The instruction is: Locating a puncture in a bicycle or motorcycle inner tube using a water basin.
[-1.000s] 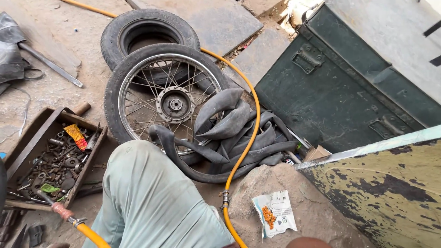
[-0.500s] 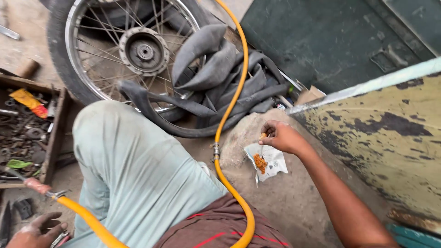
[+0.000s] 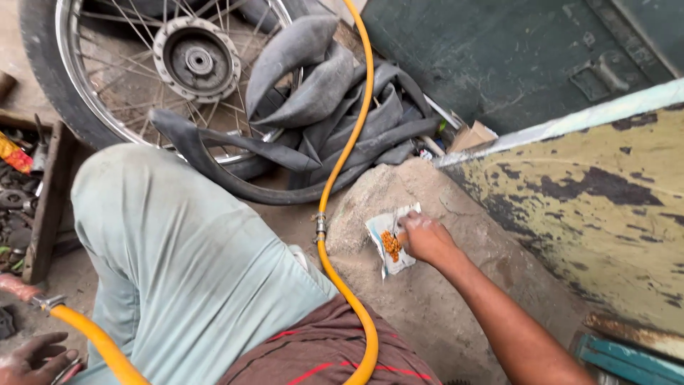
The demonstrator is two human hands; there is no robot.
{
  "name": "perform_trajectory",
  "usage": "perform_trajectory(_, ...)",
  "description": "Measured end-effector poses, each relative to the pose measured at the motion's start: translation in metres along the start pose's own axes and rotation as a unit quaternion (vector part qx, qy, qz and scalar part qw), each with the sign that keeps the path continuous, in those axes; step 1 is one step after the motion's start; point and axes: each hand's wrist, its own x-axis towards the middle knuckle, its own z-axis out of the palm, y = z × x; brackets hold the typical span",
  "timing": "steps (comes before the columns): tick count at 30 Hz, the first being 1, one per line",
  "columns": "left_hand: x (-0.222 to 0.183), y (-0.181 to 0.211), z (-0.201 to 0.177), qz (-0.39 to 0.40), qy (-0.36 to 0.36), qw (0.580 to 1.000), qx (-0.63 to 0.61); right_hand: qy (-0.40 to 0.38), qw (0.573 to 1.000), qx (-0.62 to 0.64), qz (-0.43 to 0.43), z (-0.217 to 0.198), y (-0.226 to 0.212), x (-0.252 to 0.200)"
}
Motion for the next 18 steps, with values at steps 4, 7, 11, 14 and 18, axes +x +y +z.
perform_trajectory(4, -0.003, -0.006, 0.001, 0.005, -0.013, 1.0, 0.016, 0.132, 0.984, 0.029, -0.118, 0.015, -0.013, -0.011)
perform_trajectory(7, -0.007, -0.003, 0.0, 0.014, 0.003, 0.999, 0.028, 0.192, 0.964, 0.05, -0.176, 0.037, -0.019, -0.018)
perform_trajectory(11, -0.003, -0.009, 0.005, 0.01, 0.007, 1.0, 0.01, 0.226, 0.956, 0.0, -0.189, 0.06, -0.02, -0.022)
perform_trajectory(14, -0.004, 0.009, 0.003, -0.004, -0.004, 1.0, 0.013, 0.258, 0.948, -0.002, -0.189, 0.073, -0.021, -0.029)
perform_trajectory(18, -0.008, 0.007, -0.002, -0.004, -0.012, 1.0, 0.021, 0.265, 0.945, 0.028, -0.19, 0.084, -0.017, -0.025)
